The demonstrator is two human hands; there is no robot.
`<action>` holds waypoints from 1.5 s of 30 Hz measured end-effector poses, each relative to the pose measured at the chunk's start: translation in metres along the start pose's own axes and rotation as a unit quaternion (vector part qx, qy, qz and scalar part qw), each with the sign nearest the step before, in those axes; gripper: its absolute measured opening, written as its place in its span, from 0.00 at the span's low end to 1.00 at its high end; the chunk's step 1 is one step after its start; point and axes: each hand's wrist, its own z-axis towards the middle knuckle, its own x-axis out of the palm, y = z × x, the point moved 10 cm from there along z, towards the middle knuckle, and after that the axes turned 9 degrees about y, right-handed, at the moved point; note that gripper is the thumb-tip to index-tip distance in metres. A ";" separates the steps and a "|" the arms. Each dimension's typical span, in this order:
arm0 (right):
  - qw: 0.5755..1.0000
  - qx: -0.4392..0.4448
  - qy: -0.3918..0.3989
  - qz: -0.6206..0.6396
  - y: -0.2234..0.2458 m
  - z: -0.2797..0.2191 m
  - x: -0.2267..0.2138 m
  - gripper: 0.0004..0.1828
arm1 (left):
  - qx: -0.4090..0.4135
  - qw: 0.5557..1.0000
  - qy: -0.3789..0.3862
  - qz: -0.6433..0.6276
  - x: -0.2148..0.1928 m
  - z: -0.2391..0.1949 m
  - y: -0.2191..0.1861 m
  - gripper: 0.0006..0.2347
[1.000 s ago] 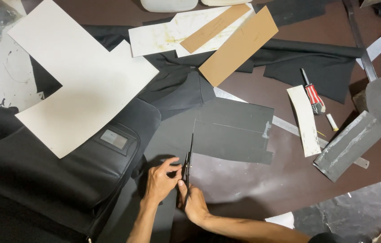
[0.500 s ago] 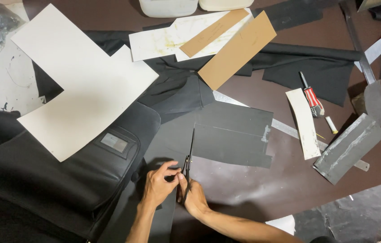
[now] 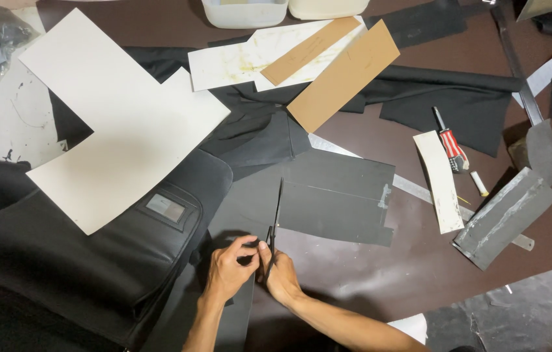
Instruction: Cutting a piece of material with scissors and gluing a reinforcement strip onto it
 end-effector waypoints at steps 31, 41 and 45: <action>0.984 -0.173 0.032 -0.040 -0.100 -0.053 -0.303 0.35 | -0.338 0.645 -0.258 -0.635 0.227 0.017 -0.007 0.22; 0.976 -0.116 0.048 -0.176 -0.076 -0.061 -0.434 0.35 | -0.186 0.786 -0.173 -0.564 0.226 0.103 -0.116 0.36; 0.960 -0.123 0.126 -0.217 -0.069 -0.058 -0.444 0.33 | -0.194 0.724 -0.222 -0.623 0.269 0.093 -0.091 0.31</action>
